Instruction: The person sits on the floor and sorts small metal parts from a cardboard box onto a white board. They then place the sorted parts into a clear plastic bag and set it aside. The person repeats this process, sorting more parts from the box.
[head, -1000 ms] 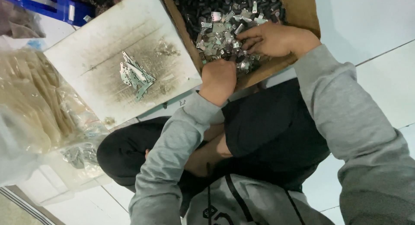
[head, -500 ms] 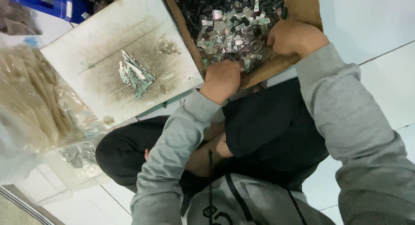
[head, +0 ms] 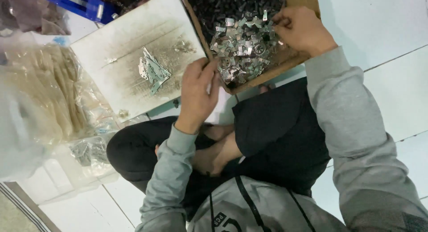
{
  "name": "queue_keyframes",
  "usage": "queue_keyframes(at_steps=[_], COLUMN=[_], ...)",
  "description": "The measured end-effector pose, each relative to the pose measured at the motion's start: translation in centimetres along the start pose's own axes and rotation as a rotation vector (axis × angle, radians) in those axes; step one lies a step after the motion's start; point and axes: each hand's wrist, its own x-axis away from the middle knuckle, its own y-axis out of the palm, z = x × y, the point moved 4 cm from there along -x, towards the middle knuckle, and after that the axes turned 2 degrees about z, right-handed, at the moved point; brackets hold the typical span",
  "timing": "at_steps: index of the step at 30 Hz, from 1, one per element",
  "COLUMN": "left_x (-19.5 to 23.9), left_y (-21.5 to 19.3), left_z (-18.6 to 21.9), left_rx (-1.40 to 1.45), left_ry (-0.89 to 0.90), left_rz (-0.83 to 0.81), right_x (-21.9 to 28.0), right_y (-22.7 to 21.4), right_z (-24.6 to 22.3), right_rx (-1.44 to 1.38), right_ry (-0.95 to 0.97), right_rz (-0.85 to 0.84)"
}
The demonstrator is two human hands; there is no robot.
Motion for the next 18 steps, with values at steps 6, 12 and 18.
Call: queue_keyframes(at_steps=[6, 12, 18], left_x=[7.0, 9.1, 9.1], left_y=[-7.3, -6.7, -5.6], left_z=[-7.3, -12.0, -12.1], left_rx=[-0.257, -0.301, -0.344], left_ry=[-0.195, -0.379, -0.475], left_rz=[0.232, 0.305, 0.12], right_x=[2.4, 6.4, 6.0], right_y=[1.4, 13.3, 16.7], right_z=[-11.8, -23.8, -22.2], right_rx=[0.049, -0.084, 0.067], right_ry=[-0.53, -0.591, -0.597], right_rz=[0.384, 0.164, 0.278])
